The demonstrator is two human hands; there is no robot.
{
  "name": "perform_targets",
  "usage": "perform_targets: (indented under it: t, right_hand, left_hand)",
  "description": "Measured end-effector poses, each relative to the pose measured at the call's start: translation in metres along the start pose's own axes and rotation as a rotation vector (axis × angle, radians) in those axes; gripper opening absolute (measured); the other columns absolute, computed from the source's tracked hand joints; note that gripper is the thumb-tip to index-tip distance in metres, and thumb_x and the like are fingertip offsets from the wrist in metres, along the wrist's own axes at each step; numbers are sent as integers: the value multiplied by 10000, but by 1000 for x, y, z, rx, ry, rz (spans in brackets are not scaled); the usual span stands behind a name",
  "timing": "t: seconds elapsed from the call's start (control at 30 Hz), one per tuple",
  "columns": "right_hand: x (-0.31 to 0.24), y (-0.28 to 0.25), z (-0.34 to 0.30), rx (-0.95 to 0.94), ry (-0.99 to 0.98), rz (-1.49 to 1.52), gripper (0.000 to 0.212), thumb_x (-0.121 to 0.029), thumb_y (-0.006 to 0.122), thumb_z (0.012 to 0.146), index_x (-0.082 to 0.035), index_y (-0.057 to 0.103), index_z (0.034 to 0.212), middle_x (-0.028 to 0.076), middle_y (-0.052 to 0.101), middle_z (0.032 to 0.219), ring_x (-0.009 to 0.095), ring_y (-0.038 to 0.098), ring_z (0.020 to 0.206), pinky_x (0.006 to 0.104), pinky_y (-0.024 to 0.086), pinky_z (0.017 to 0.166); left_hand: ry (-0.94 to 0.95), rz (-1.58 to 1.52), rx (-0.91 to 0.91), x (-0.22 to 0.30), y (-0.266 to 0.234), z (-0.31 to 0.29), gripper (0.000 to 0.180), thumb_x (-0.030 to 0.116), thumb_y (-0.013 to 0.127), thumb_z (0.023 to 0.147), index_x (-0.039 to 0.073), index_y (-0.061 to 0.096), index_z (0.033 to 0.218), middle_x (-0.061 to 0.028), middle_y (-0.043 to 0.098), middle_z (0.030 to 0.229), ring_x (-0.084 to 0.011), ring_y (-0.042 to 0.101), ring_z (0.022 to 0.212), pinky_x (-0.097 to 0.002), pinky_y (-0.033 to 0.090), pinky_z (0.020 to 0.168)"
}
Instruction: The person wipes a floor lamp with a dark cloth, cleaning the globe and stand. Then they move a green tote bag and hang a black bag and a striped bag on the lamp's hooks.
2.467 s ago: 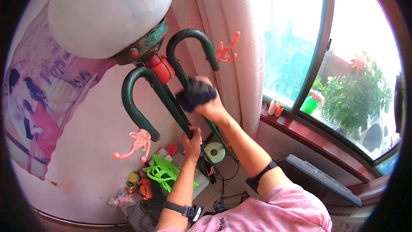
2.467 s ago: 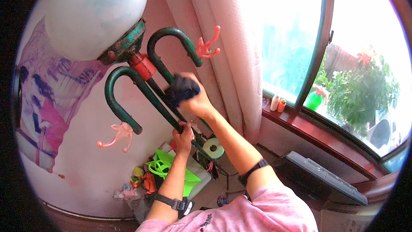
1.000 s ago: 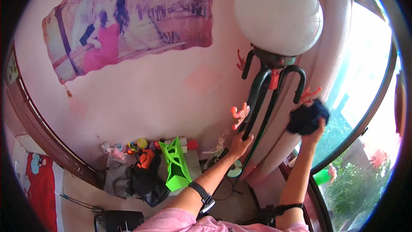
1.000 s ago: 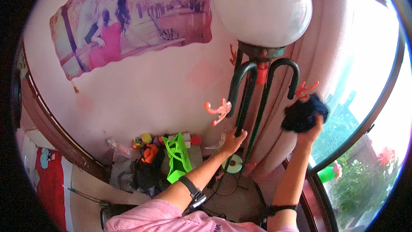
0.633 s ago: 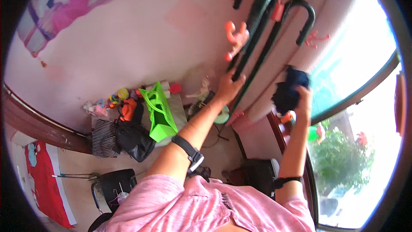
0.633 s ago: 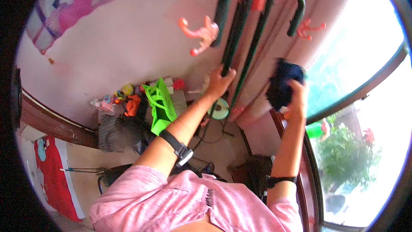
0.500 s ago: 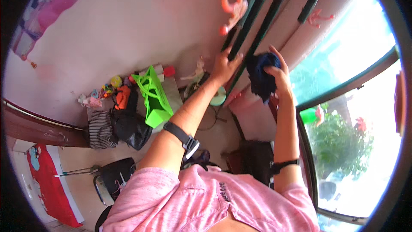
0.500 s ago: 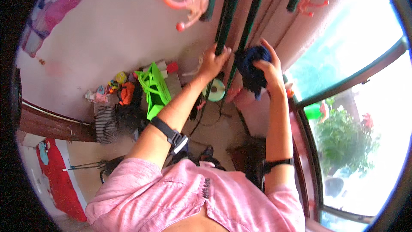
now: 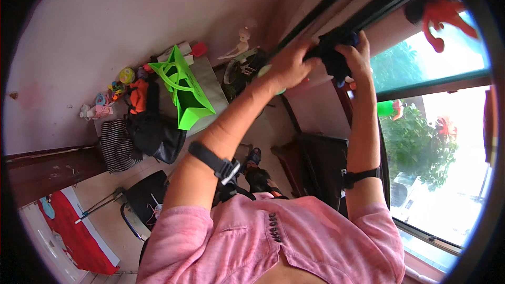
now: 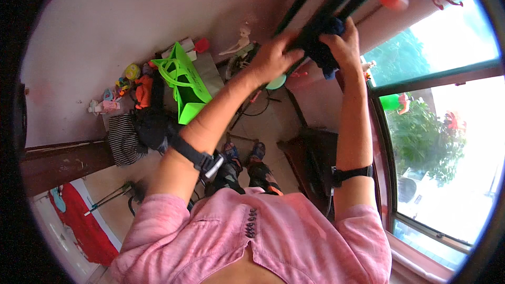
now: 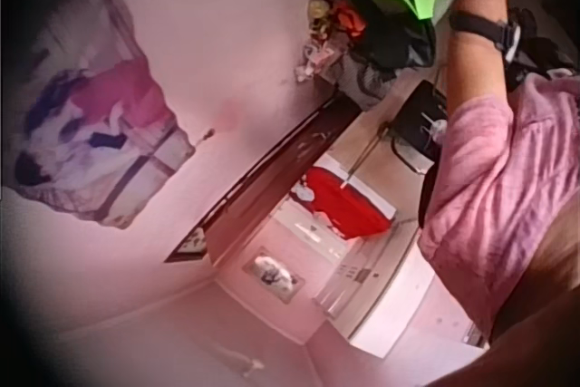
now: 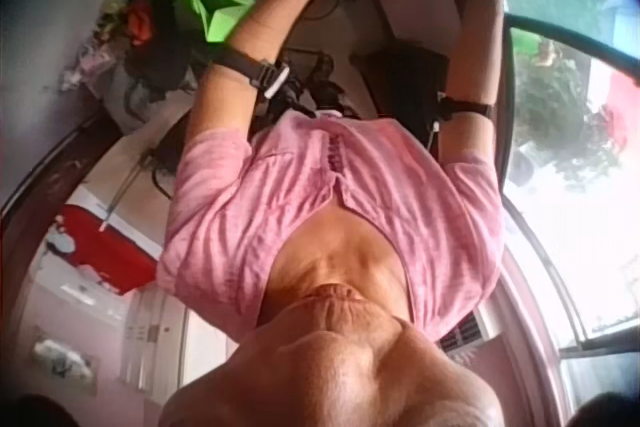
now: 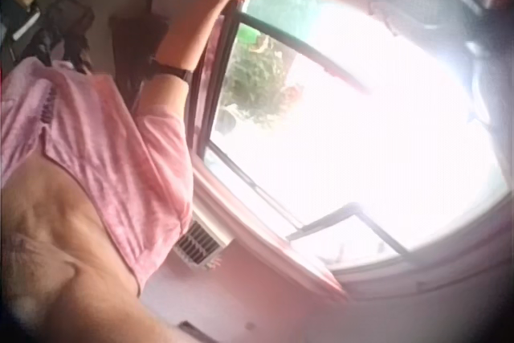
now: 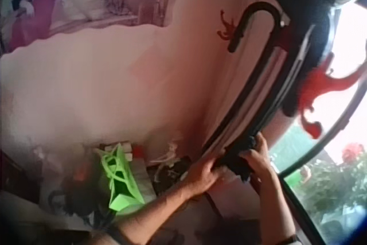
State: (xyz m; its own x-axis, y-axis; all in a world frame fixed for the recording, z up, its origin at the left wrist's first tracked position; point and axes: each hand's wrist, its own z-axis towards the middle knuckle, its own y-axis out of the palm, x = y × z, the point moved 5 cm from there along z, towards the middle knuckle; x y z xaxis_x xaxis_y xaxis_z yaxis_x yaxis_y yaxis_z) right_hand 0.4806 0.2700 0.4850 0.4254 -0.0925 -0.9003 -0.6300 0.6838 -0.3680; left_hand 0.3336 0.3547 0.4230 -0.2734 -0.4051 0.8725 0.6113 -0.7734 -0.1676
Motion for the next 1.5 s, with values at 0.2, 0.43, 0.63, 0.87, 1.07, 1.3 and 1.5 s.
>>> perform_targets:
  t: [0.2,0.43,0.63,0.87,1.07,1.3,1.5]
  right_hand:
    - [4,4,-1,32,35,31,381,-9,593,626,-14,545,1003,86,607,836,203,601,733,310,513,685]
    - [10,4,1,19,-64,64,504,-124,593,584,-7,546,1072,89,607,891,206,600,792,323,509,747]
    - [14,0,-1,92,-52,48,491,-130,602,583,-18,566,1060,78,622,916,209,597,826,320,498,776]
    - [23,-9,5,17,-164,45,420,-88,588,626,-2,574,1037,65,625,888,187,601,798,292,498,742]
    - [66,-40,2,251,60,159,511,-44,580,623,-4,525,1129,107,592,1005,235,564,903,356,463,847]
    - [102,-94,30,143,77,81,586,-79,649,655,-12,504,1218,145,591,1103,286,586,960,420,494,860]
    - [113,-122,54,47,14,-32,524,-133,685,674,0,541,1160,146,606,1070,287,608,923,418,514,830]
  left_hand:
    - [16,91,150,-33,9,-54,420,191,587,863,31,474,1234,-191,549,1129,-361,557,1008,-424,434,869]
    - [-50,125,118,-87,18,-68,348,161,620,837,16,483,1122,-191,590,988,-362,580,895,-432,444,754]
    - [-142,57,-45,-114,33,-65,337,190,598,868,0,442,1099,-245,580,1000,-392,567,955,-452,439,795]
    - [-85,-13,-106,-125,34,-62,291,272,528,936,46,433,1091,-125,583,742,-276,596,633,-389,453,564]
    - [-170,-35,79,-125,43,-67,269,283,607,859,71,491,976,-123,590,795,-296,592,780,-414,370,760]
    - [-99,117,391,-127,50,-65,266,218,739,690,79,537,793,-108,568,690,-301,597,628,-416,459,549]
    - [26,171,511,-126,48,-67,310,272,722,697,58,512,777,-142,577,666,-364,592,631,-460,448,554]
